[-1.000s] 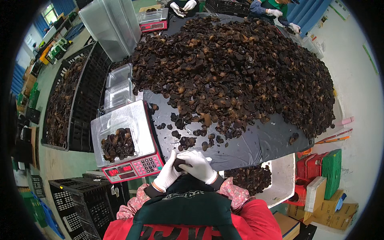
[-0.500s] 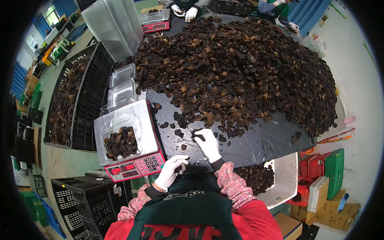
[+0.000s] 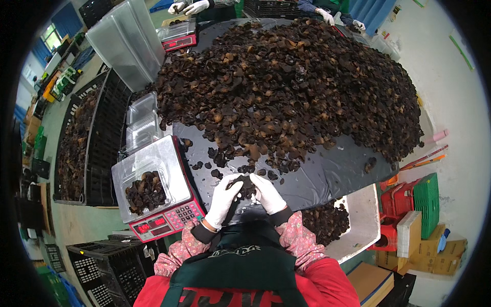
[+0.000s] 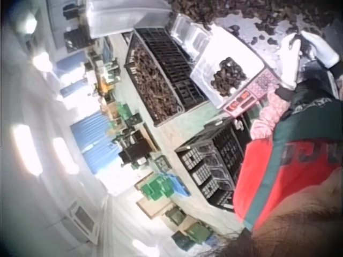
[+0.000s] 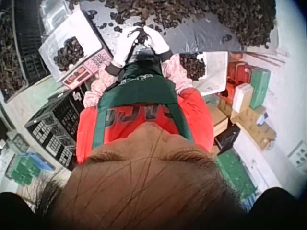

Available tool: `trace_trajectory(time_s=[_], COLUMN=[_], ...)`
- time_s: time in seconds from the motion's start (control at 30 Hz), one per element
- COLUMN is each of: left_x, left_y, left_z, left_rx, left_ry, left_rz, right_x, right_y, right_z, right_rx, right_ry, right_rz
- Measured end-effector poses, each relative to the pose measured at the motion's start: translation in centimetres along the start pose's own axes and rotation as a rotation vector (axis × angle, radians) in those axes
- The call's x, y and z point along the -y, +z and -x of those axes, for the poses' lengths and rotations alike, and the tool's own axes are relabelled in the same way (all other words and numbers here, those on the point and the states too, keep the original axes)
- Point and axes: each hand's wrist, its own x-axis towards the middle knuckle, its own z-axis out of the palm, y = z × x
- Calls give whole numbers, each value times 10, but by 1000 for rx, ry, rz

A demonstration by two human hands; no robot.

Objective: The person repeatedly scoops dark dried mushrooms from a large pile on a table, places them on a digital scale, and then transfers the weighed mushrooms into clear plastic containers. The containers are then placed into black crates.

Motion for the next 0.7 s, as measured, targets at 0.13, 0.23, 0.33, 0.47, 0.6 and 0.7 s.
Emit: trace_trajectory(time_s=[0.13,0.23,0.33,0.47,0.6,0.7], left_x=[3,-8,-33,-82,-124,-144], left_y=[-6,-19,-30,-90,-170,-208], left_z=[7,17,29,65,100,119], left_rx=[-57,-85,-137,-574,-1095,-1204], left_ry=[-74,-39,19,292,592,649], left_rz=[197,285,313,-197,-392,-143], right_x=[-24,-14,-17,-12,-6,-3], right_y=[-12,3,-11,-10,-1,8], right_z=[-8,-3,-11,-17,-21,-18], right_rx=[-7,-20,108,43,33,76], right_ry=[-80,-25,-58,-57,-37,-24], right_rz=[190,123,-23,-62,-64,-35])
